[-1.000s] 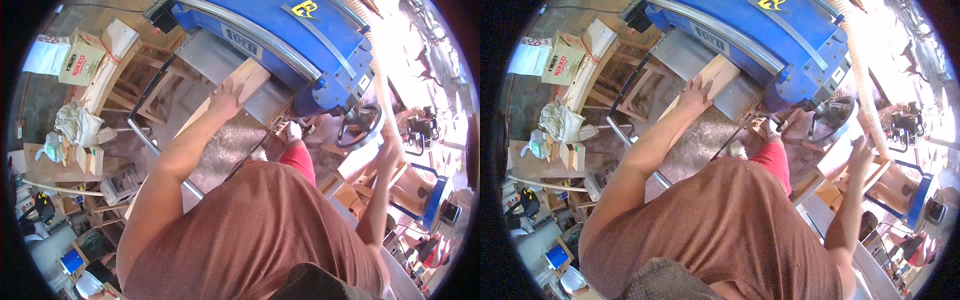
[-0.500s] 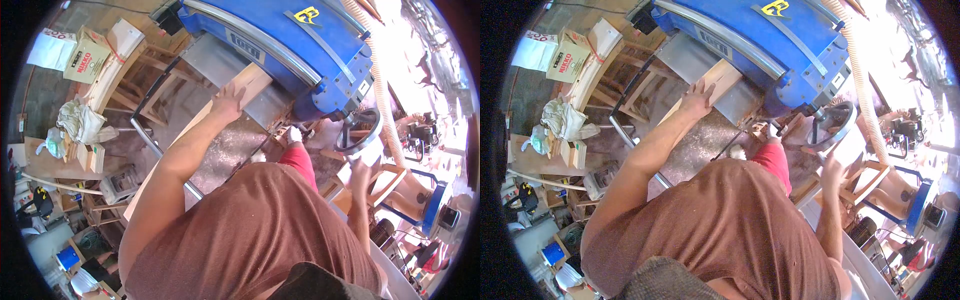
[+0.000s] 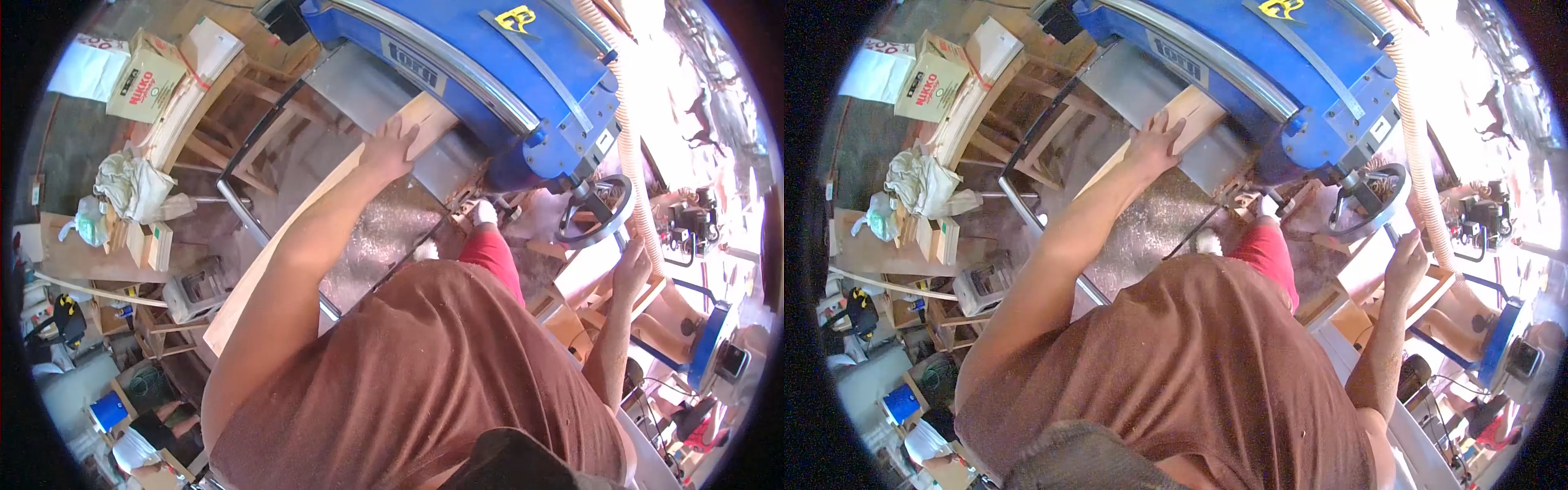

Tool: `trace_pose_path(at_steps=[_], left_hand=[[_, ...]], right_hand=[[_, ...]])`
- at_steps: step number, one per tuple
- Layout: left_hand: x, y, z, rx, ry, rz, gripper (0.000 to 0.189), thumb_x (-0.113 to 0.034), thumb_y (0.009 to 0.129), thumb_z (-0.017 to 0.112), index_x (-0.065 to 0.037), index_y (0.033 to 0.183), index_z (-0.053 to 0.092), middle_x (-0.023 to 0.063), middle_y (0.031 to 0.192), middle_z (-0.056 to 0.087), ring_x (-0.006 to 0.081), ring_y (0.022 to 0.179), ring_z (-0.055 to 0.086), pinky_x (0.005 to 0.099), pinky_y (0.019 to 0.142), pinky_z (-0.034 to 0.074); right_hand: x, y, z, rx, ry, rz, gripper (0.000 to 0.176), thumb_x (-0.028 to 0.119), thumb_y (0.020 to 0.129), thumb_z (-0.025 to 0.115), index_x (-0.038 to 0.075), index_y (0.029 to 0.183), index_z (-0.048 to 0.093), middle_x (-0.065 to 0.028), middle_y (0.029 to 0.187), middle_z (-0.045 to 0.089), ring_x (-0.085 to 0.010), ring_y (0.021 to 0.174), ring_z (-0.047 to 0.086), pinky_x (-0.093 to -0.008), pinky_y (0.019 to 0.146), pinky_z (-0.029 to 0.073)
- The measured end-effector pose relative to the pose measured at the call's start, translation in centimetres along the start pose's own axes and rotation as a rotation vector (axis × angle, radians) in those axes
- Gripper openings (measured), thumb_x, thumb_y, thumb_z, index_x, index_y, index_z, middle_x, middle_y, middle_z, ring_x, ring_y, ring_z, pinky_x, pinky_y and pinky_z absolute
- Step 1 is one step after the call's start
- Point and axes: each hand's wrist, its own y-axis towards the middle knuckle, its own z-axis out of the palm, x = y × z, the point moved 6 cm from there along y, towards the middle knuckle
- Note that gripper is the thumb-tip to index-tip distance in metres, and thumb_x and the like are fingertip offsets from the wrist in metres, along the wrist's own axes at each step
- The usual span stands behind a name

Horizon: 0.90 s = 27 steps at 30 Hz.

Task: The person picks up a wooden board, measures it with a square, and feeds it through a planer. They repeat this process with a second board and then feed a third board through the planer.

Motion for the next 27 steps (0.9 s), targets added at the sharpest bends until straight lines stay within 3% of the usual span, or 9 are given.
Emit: trace_pose_path(at_steps=[10, 12, 14, 16, 18, 20, 24, 25, 27], left_hand=[[2.4, -2.6, 0.6, -0.236, -0.302, -0.059, 0.083, -0.036, 0.066, 0.079, -0.019, 0.14, 0.045, 0.0203, 0.152, 0.024, 0.0379, 0.138, 0.026, 0.0468, 0.113, 0.025], [4.1, -5.1, 0.7, -0.286, -0.405, -0.1, 0.089, -0.039, 0.064, 0.08, -0.017, 0.141, 0.042, 0.0226, 0.152, 0.022, 0.039, 0.14, 0.023, 0.0508, 0.113, 0.02], [6.7, -10.4, 0.9, -0.2, -0.345, -0.168, 0.098, -0.042, 0.062, 0.08, -0.015, 0.145, 0.035, 0.025, 0.152, 0.02, 0.0398, 0.141, 0.021, 0.0552, 0.113, 0.016], [9.7, -17.0, 1.6, -0.049, -0.223, -0.294, 0.107, -0.042, 0.058, 0.082, -0.016, 0.148, 0.029, 0.0248, 0.152, 0.019, 0.0403, 0.14, 0.023, 0.0535, 0.113, 0.019], [12.8, -22.2, 2.5, 0.05, -0.187, -0.402, 0.112, -0.043, 0.056, 0.082, -0.018, 0.149, 0.026, 0.0237, 0.15, 0.025, 0.0399, 0.137, 0.028, 0.053, 0.111, 0.023], [13.7, -23.6, 2.9, 0.093, -0.19, -0.436, 0.113, -0.043, 0.054, 0.083, -0.019, 0.149, 0.026, 0.023, 0.147, 0.029, 0.0396, 0.135, 0.031, 0.0532, 0.11, 0.026], [12.5, -23.7, 2.3, 0.133, -0.235, -0.399, 0.113, -0.044, 0.054, 0.082, -0.021, 0.15, 0.026, 0.0205, 0.135, 0.041, 0.0386, 0.126, 0.042, 0.052, 0.106, 0.031], [11.9, -23.8, 2.7, 0.138, -0.243, -0.39, 0.113, -0.045, 0.054, 0.082, -0.021, 0.15, 0.026, 0.0199, 0.131, 0.043, 0.038, 0.122, 0.045, 0.0507, 0.105, 0.033], [10.7, -22.9, 3.9, 0.087, -0.189, -0.327, 0.112, -0.046, 0.054, 0.082, -0.019, 0.149, 0.028, 0.0212, 0.129, 0.045, 0.0383, 0.118, 0.048, 0.0489, 0.1, 0.038]], right_hand=[[-4.6, -5.2, 6.2, 0.399, -0.05, 0.149, 0.045, 0.031, 0.098, 0.039, -0.003, 0.076, 0.056, -0.0136, 0.063, 0.055, -0.0253, 0.058, 0.052, -0.039, 0.058, 0.041], [-4.5, -4.2, 10.1, 0.094, -0.299, -0.485, 0.05, 0.034, 0.099, 0.036, -0.003, 0.076, 0.06, -0.0154, 0.065, 0.059, -0.0276, 0.06, 0.054, -0.0413, 0.059, 0.042], [-7.9, 3.6, 10.5, 0.1, -0.232, -0.324, 0.048, 0.035, 0.098, 0.037, -0.003, 0.079, 0.061, -0.0151, 0.068, 0.062, -0.03, 0.062, 0.057, -0.0417, 0.06, 0.045], [-20.3, 13.8, 12.4, 0.116, -0.392, -0.485, 0.048, 0.035, 0.098, 0.039, -0.004, 0.078, 0.06, -0.0137, 0.067, 0.062, -0.0281, 0.059, 0.057, -0.0413, 0.057, 0.044], [-5.7, 10.0, 3.3, 0.121, -0.353, -0.179, 0.033, 0.026, 0.097, 0.043, -0.003, 0.088, 0.056, -0.017, 0.065, 0.058, -0.0268, 0.06, 0.06, -0.0403, 0.056, 0.043], [0.1, 4.4, 0.6, 0.064, -0.209, -0.129, 0.039, 0.028, 0.099, 0.04, -0.004, 0.082, 0.057, -0.0173, 0.063, 0.057, -0.0268, 0.06, 0.059, -0.0405, 0.057, 0.044], [-2.0, -3.4, 2.1, 0.172, -0.11, 0.029, 0.051, 0.033, 0.099, 0.036, -0.005, 0.079, 0.063, -0.0186, 0.07, 0.063, -0.0288, 0.069, 0.063, -0.0422, 0.068, 0.046], [-3.6, -5.3, 3.9, 0.084, -0.142, 0.061, 0.051, 0.034, 0.1, 0.04, -0.005, 0.073, 0.058, -0.0167, 0.062, 0.056, -0.0238, 0.061, 0.053, -0.0398, 0.06, 0.041], [-4.4, -6.0, 7.4, 0.343, -0.12, 0.187, 0.056, 0.039, 0.099, 0.033, -0.007, 0.089, 0.063, -0.0294, 0.082, 0.063, -0.042, 0.086, 0.063, -0.0477, 0.074, 0.044]])
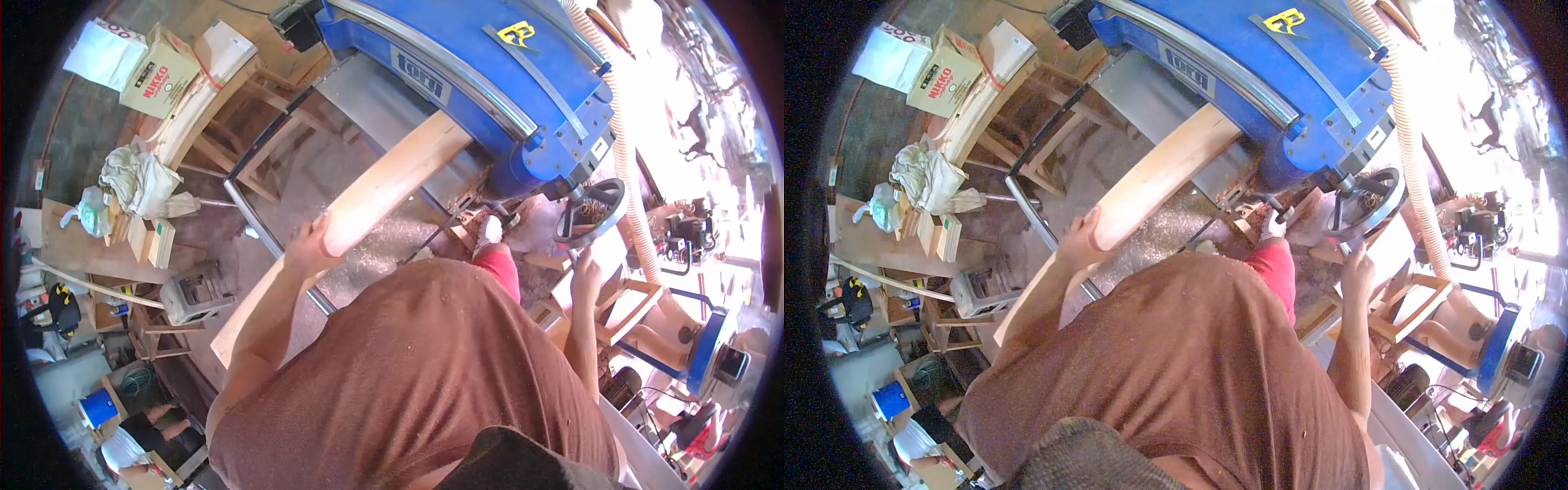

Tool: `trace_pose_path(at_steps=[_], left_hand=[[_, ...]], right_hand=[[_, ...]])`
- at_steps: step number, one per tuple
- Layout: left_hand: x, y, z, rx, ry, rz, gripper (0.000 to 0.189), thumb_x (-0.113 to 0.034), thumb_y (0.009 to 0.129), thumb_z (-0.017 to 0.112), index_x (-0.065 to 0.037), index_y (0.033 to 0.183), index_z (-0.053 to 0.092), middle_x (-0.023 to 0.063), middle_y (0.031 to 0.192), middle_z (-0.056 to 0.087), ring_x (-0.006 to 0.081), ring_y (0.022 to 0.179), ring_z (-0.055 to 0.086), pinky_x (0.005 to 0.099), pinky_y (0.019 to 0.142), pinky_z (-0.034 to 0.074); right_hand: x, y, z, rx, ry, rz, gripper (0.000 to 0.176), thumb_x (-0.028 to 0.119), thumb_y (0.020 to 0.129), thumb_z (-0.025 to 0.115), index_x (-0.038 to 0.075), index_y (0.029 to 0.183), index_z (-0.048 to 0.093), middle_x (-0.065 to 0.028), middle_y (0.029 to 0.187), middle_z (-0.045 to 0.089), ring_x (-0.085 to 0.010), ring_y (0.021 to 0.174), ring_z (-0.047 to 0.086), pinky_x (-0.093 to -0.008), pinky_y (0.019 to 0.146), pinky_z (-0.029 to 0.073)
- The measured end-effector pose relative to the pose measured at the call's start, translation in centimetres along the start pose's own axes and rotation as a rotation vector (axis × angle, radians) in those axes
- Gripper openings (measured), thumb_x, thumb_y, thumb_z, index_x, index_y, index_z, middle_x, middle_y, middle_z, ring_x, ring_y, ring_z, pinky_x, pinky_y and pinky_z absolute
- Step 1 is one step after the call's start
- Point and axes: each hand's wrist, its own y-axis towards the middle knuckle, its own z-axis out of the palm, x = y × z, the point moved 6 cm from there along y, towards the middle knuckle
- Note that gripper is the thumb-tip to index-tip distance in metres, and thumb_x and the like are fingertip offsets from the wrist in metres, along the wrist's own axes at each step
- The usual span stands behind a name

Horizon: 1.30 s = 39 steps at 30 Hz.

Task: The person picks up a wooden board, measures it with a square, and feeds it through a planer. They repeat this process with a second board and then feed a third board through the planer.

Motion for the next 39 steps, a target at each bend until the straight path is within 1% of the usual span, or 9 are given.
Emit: trace_pose_path(at_steps=[3, 7, 9, 23, 26, 33, 35, 37, 39], left_hand=[[-3.4, 1.2, -0.3, -0.056, 0.001, 0.014, 0.111, -0.047, 0.056, 0.08, -0.02, 0.15, 0.026, 0.0206, 0.128, 0.046, 0.0357, 0.119, 0.048, 0.0515, 0.102, 0.034], [-4.1, 2.8, -1.4, 0.024, 0.031, -0.084, 0.111, -0.047, 0.056, 0.08, -0.021, 0.15, 0.026, 0.0216, 0.128, 0.047, 0.037, 0.119, 0.048, 0.0513, 0.101, 0.034], [-3.4, 2.8, -1.3, 0.005, 0.076, -0.08, 0.111, -0.047, 0.056, 0.08, -0.021, 0.15, 0.026, 0.0217, 0.128, 0.047, 0.0373, 0.117, 0.049, 0.0501, 0.101, 0.035], [-1.2, 1.6, -4.9, -0.298, -0.052, 0.103, 0.076, -0.048, 0.066, 0.077, -0.015, 0.131, 0.054, 0.0154, 0.118, 0.056, 0.035, 0.111, 0.053, 0.0494, 0.097, 0.037], [0.5, 8.5, -8.4, -0.436, -0.22, 0.111, 0.052, -0.037, 0.08, 0.069, -0.009, 0.122, 0.059, 0.0182, 0.131, 0.049, 0.0343, 0.124, 0.046, 0.0462, 0.103, 0.036], [11.6, 35.9, -16.4, -0.84, -1.092, -0.15, 0.035, -0.027, 0.09, 0.055, -0.006, 0.117, 0.06, 0.01, 0.11, 0.063, 0.0241, 0.106, 0.058, 0.0376, 0.092, 0.047], [12.7, 39.4, -17.7, -0.898, -1.723, -0.421, 0.02, -0.024, 0.092, 0.048, -0.01, 0.09, 0.062, 0.0086, 0.085, 0.064, 0.0169, 0.068, 0.057, 0.0324, 0.06, 0.047], [13.8, 43.6, -17.7, -0.831, -1.87, -0.376, 0.036, -0.033, 0.092, 0.048, -0.009, 0.116, 0.061, 0.0033, 0.083, 0.058, 0.0224, 0.083, 0.057, 0.0407, 0.083, 0.05], [13.9, 46.3, -18.3, -0.803, -1.838, -0.23, 0.025, -0.027, 0.093, 0.047, -0.014, 0.073, 0.056, 0.0016, 0.064, 0.053, 0.0112, 0.043, 0.038, 0.0278, 0.042, 0.032]], right_hand=[[-2.1, 5.0, 3.4, -0.06, 0.028, -0.266, 0.055, 0.039, 0.098, 0.036, -0.008, 0.082, 0.06, -0.0295, 0.074, 0.061, -0.0422, 0.079, 0.063, -0.0482, 0.068, 0.044], [-5.0, 13.1, 2.1, 0.03, 0.318, 0.05, 0.032, 0.029, 0.091, 0.053, -0.002, 0.092, 0.062, -0.0091, 0.073, 0.062, -0.0218, 0.071, 0.06, -0.0381, 0.063, 0.046], [-11.2, 19.7, 2.7, -0.126, -0.029, -0.348, 0.028, 0.025, 0.091, 0.055, -0.002, 0.096, 0.061, -0.0082, 0.078, 0.063, -0.0231, 0.074, 0.061, -0.037, 0.064, 0.047], [-8.3, 17.0, 2.9, -0.078, -0.554, -0.359, 0.023, 0.019, 0.093, 0.051, -0.002, 0.097, 0.061, -0.0205, 0.092, 0.066, -0.0322, 0.092, 0.064, -0.042, 0.076, 0.05], [-3.6, 14.7, 0.9, -0.25, 0.279, -0.469, 0.042, 0.035, 0.098, 0.043, -0.003, 0.106, 0.058, -0.0146, 0.1, 0.066, -0.0231, 0.08, 0.061, -0.033, 0.071, 0.051], [-6.9, 13.8, 1.1, -0.086, 0.044, -0.174, 0.038, 0.032, 0.097, 0.045, -0.003, 0.105, 0.059, -0.0143, 0.098, 0.065, -0.023, 0.08, 0.061, -0.0333, 0.07, 0.051], [-7.2, 13.5, 0.7, -0.084, 0.03, -0.147, 0.037, 0.031, 0.096, 0.045, -0.003, 0.105, 0.059, -0.0142, 0.098, 0.065, -0.0229, 0.08, 0.062, -0.0334, 0.07, 0.051], [-7.2, 13.6, 0.7, -0.081, 0.013, -0.121, 0.036, 0.03, 0.096, 0.045, -0.002, 0.104, 0.059, -0.0141, 0.097, 0.065, -0.0229, 0.08, 0.062, -0.0335, 0.07, 0.051], [-7.4, 13.4, 0.7, -0.079, 0.003, -0.098, 0.035, 0.029, 0.096, 0.046, -0.002, 0.104, 0.059, -0.014, 0.096, 0.065, -0.0228, 0.079, 0.062, -0.0336, 0.07, 0.051]])
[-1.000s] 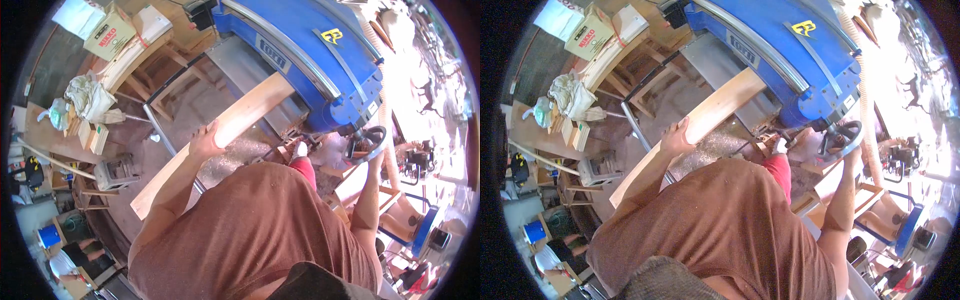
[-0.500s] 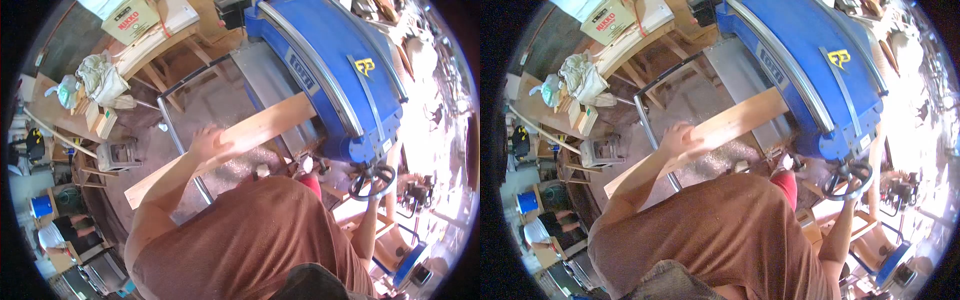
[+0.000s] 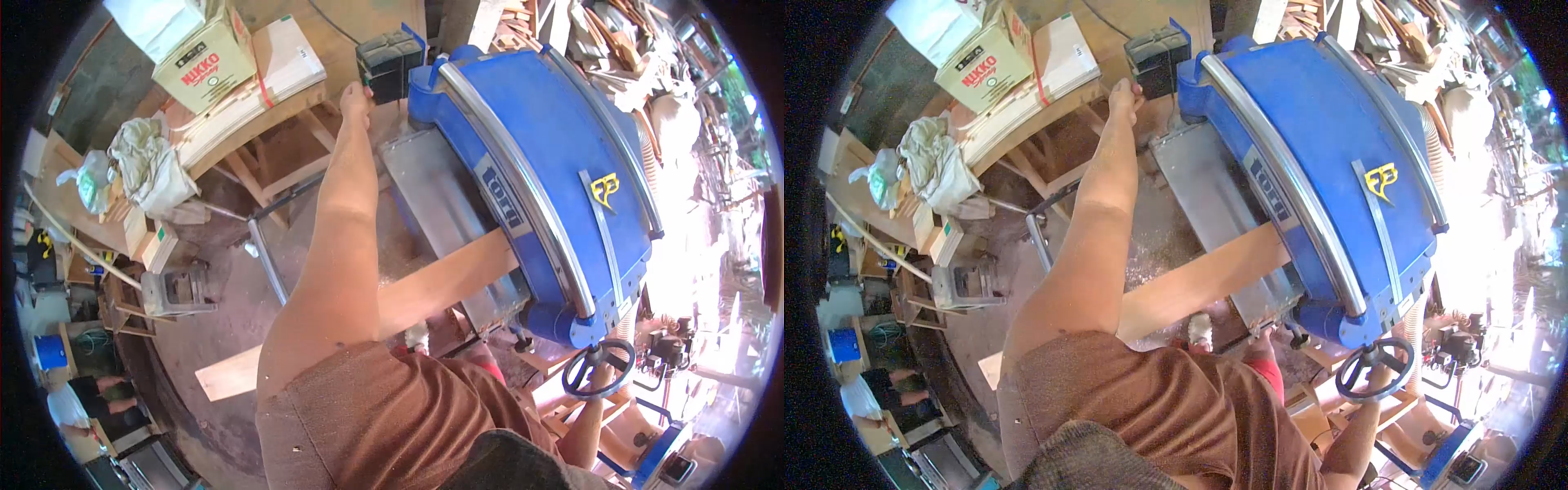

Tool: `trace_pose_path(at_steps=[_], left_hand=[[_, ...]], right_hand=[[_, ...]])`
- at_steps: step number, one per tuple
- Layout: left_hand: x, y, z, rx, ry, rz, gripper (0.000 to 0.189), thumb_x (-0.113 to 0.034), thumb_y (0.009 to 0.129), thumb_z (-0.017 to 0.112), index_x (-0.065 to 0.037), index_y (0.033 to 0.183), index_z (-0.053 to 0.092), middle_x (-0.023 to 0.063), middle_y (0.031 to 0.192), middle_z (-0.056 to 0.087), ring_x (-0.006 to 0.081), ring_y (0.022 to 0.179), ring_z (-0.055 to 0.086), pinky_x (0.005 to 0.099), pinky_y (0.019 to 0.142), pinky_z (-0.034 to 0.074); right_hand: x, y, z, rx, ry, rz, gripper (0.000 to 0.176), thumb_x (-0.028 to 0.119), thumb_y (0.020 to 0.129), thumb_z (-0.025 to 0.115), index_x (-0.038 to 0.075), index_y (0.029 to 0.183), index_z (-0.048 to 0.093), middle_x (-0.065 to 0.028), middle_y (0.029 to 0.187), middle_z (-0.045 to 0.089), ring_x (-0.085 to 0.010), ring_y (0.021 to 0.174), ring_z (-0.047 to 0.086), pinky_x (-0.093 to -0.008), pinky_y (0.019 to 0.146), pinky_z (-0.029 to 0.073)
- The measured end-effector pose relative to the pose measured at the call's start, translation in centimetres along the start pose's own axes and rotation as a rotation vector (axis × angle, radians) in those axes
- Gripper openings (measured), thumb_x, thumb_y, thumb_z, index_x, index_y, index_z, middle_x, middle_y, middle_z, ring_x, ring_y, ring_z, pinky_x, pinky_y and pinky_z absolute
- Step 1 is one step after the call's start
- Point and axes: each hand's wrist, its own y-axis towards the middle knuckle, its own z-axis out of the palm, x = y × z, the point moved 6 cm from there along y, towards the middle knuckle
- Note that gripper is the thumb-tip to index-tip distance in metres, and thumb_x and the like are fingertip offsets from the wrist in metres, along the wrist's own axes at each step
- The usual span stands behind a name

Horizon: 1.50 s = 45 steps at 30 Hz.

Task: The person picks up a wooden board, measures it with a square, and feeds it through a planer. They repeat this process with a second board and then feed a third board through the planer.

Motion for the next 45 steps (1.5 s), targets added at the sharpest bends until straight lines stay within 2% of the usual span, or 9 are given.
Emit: trace_pose_path(at_steps=[4, 10, 15, 18, 22, 24, 29, 34, 45], left_hand=[[0.7, 3.3, -1.6, -0.222, 0.607, 0.398, 0.029, -0.028, 0.089, 0.052, -0.004, 0.083, 0.066, 0.0144, 0.083, 0.068, 0.0257, 0.071, 0.062, 0.0373, 0.067, 0.049], [0.0, -0.8, -0.1, -0.128, 0.804, 0.694, 0.032, -0.018, 0.089, 0.051, 0.003, 0.11, 0.062, 0.0216, 0.116, 0.059, 0.0358, 0.112, 0.053, 0.0417, 0.1, 0.039], [0.5, 0.1, -0.6, -0.134, 0.705, 0.741, 0.031, -0.01, 0.081, 0.051, 0.002, 0.105, 0.067, 0.0228, 0.116, 0.059, 0.0363, 0.108, 0.055, 0.0426, 0.098, 0.04], [0.6, 0.1, 0.4, 0.092, 0.372, 0.326, 0.035, -0.004, 0.081, 0.05, 0.0, 0.113, 0.064, 0.0194, 0.134, 0.05, 0.0291, 0.12, 0.05, 0.0372, 0.104, 0.036], [-1.8, -5.1, -0.2, 0.219, 0.479, 0.206, 0.043, -0.006, 0.085, 0.054, 0.001, 0.127, 0.053, 0.0193, 0.137, 0.048, 0.0278, 0.128, 0.044, 0.0363, 0.107, 0.033], [-3.7, -10.7, 0.2, 0.422, 0.827, 0.603, 0.052, -0.009, 0.089, 0.054, 0.001, 0.138, 0.041, 0.0182, 0.141, 0.043, 0.0294, 0.132, 0.04, 0.0373, 0.11, 0.029], [-1.6, -36.7, -7.0, 0.88, 1.382, 0.58, 0.085, -0.038, 0.071, 0.074, -0.005, 0.141, 0.039, 0.0228, 0.149, 0.03, 0.0397, 0.137, 0.03, 0.0527, 0.111, 0.023], [1.1, -47.5, -19.1, 0.708, 1.75, 0.604, 0.089, -0.042, 0.061, 0.077, -0.021, 0.141, 0.043, 0.0219, 0.139, 0.039, 0.0408, 0.123, 0.043, 0.0601, 0.099, 0.031], [2.3, -47.5, -14.7, 0.723, 1.668, 0.591, 0.092, -0.038, 0.056, 0.081, -0.023, 0.14, 0.046, 0.0222, 0.128, 0.043, 0.0399, 0.116, 0.043, 0.0537, 0.096, 0.033]], right_hand=[[-0.1, -0.7, -0.2, 0.006, -0.017, 0.034, 0.033, 0.027, 0.095, 0.046, -0.002, 0.104, 0.059, -0.0137, 0.095, 0.065, -0.0227, 0.079, 0.062, -0.0338, 0.07, 0.051], [0.7, -0.8, -0.3, 0.005, -0.04, 0.053, 0.03, 0.025, 0.093, 0.047, -0.002, 0.103, 0.059, -0.0134, 0.094, 0.065, -0.0225, 0.079, 0.062, -0.0341, 0.069, 0.051], [0.9, -0.6, -0.2, 0.002, -0.017, 0.093, 0.028, 0.022, 0.092, 0.048, -0.001, 0.102, 0.059, -0.0132, 0.092, 0.065, -0.0224, 0.079, 0.062, -0.0343, 0.069, 0.05], [0.8, -0.6, 0.2, -0.003, -0.003, 0.108, 0.027, 0.021, 0.092, 0.048, -0.001, 0.102, 0.059, -0.013, 0.091, 0.065, -0.0223, 0.079, 0.062, -0.0344, 0.069, 0.05], [0.6, -0.9, 0.4, 0.009, 0.009, 0.114, 0.025, 0.019, 0.091, 0.049, -0.001, 0.101, 0.059, -0.0128, 0.09, 0.064, -0.0222, 0.079, 0.062, -0.0346, 0.068, 0.05], [0.5, -0.9, 0.2, 0.01, 0.013, 0.107, 0.024, 0.018, 0.09, 0.049, -0.001, 0.101, 0.059, -0.0127, 0.09, 0.064, -0.0222, 0.079, 0.062, -0.0347, 0.068, 0.05], [-0.1, 0.3, 0.6, 0.036, 0.041, 0.073, 0.022, 0.016, 0.089, 0.05, 0.0, 0.1, 0.06, -0.0124, 0.088, 0.064, -0.022, 0.079, 0.062, -0.0349, 0.068, 0.05], [-0.7, 1.4, 1.3, 0.068, 0.076, 0.032, 0.02, 0.014, 0.088, 0.051, 0.0, 0.1, 0.06, -0.0122, 0.087, 0.064, -0.0219, 0.079, 0.063, -0.0352, 0.068, 0.05], [0.5, 1.7, 2.3, 0.171, 0.204, 0.038, 0.017, 0.009, 0.086, 0.053, 0.001, 0.098, 0.06, -0.0116, 0.084, 0.064, -0.0216, 0.079, 0.063, -0.0357, 0.067, 0.05]])
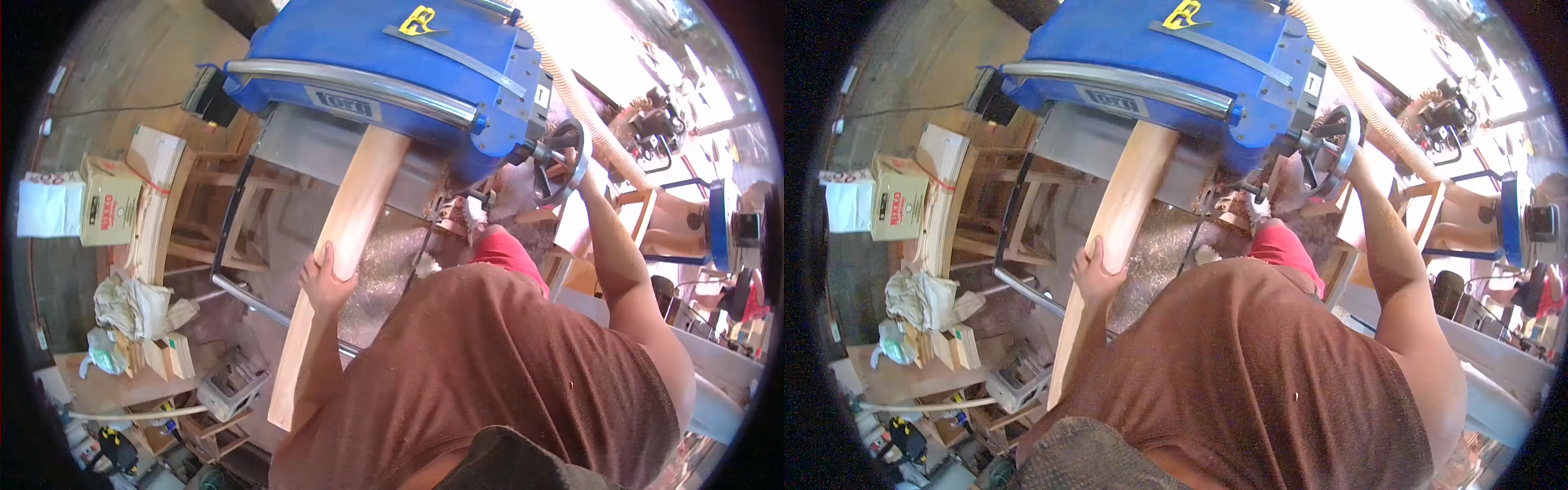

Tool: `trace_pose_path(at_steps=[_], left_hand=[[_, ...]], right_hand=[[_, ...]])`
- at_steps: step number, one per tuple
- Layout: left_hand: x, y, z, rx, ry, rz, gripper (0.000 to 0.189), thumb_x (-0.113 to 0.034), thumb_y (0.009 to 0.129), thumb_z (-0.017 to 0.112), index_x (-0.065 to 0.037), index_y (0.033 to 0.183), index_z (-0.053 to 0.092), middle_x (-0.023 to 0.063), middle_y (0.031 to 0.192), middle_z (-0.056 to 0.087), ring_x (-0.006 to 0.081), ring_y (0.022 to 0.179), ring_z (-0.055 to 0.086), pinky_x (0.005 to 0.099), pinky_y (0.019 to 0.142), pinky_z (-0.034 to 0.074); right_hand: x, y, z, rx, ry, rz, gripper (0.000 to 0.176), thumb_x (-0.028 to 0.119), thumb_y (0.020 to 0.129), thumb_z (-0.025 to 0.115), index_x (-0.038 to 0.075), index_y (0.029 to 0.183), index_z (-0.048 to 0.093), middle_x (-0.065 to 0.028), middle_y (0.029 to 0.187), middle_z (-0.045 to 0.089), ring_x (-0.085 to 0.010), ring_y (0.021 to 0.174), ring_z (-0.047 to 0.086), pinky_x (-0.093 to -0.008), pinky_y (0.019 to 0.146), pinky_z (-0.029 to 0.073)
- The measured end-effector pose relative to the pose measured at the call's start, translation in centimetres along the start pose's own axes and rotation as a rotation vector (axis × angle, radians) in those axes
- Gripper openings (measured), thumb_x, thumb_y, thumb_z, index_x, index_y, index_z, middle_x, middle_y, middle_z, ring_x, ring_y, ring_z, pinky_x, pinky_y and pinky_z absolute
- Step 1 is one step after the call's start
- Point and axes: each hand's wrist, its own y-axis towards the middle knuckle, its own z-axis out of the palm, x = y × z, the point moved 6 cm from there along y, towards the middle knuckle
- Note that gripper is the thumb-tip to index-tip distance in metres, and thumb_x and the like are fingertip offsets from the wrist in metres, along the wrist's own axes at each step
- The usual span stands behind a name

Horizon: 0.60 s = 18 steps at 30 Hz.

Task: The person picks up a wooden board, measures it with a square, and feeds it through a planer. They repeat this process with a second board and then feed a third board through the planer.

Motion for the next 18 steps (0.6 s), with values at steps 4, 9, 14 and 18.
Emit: trace_pose_path(at_steps=[4, 9, 14, 18], left_hand=[[-0.6, 0.1, 0.4, 0.006, 0.052, -0.036, 0.093, -0.037, 0.058, 0.08, -0.023, 0.142, 0.044, 0.022, 0.13, 0.042, 0.0383, 0.117, 0.043, 0.0531, 0.098, 0.032], [-1.2, 1.0, 1.3, 0.126, -0.047, -0.082, 0.097, -0.038, 0.06, 0.081, -0.025, 0.146, 0.037, 0.0215, 0.135, 0.04, 0.0383, 0.125, 0.039, 0.0559, 0.103, 0.029], [-2.4, 2.3, 2.7, -0.025, 0.187, 0.06, 0.079, -0.034, 0.068, 0.073, -0.017, 0.14, 0.046, 0.0233, 0.122, 0.054, 0.0374, 0.12, 0.047, 0.0489, 0.099, 0.039], [-2.9, 3.9, 5.9, -0.112, 0.191, 0.042, 0.081, -0.036, 0.07, 0.072, -0.013, 0.142, 0.042, 0.0227, 0.127, 0.053, 0.0373, 0.12, 0.048, 0.0458, 0.101, 0.039]], right_hand=[[-0.9, 0.4, 0.4, -0.051, 0.064, -0.106, 0.056, 0.047, 0.1, 0.033, 0.001, 0.096, 0.065, -0.0073, 0.071, 0.069, -0.0144, 0.054, 0.055, -0.0281, 0.047, 0.042], [4.1, -2.8, -0.7, -0.193, -0.175, -0.436, 0.017, 0.011, 0.085, 0.058, 0.004, 0.096, 0.068, -0.0093, 0.089, 0.068, -0.0205, 0.08, 0.063, -0.0342, 0.069, 0.05], [2.8, -2.2, -0.2, -0.295, -0.412, -0.492, 0.025, 0.026, 0.093, 0.053, 0.015, 0.114, 0.061, -0.0172, 0.096, 0.064, -0.0236, 0.088, 0.062, -0.0383, 0.074, 0.051], [2.0, -5.0, -7.1, 0.093, 0.173, 0.042, 0.059, 0.052, 0.095, 0.046, 0.009, 0.136, 0.044, -0.0206, 0.122, 0.057, -0.0318, 0.111, 0.057, -0.0406, 0.088, 0.049]])
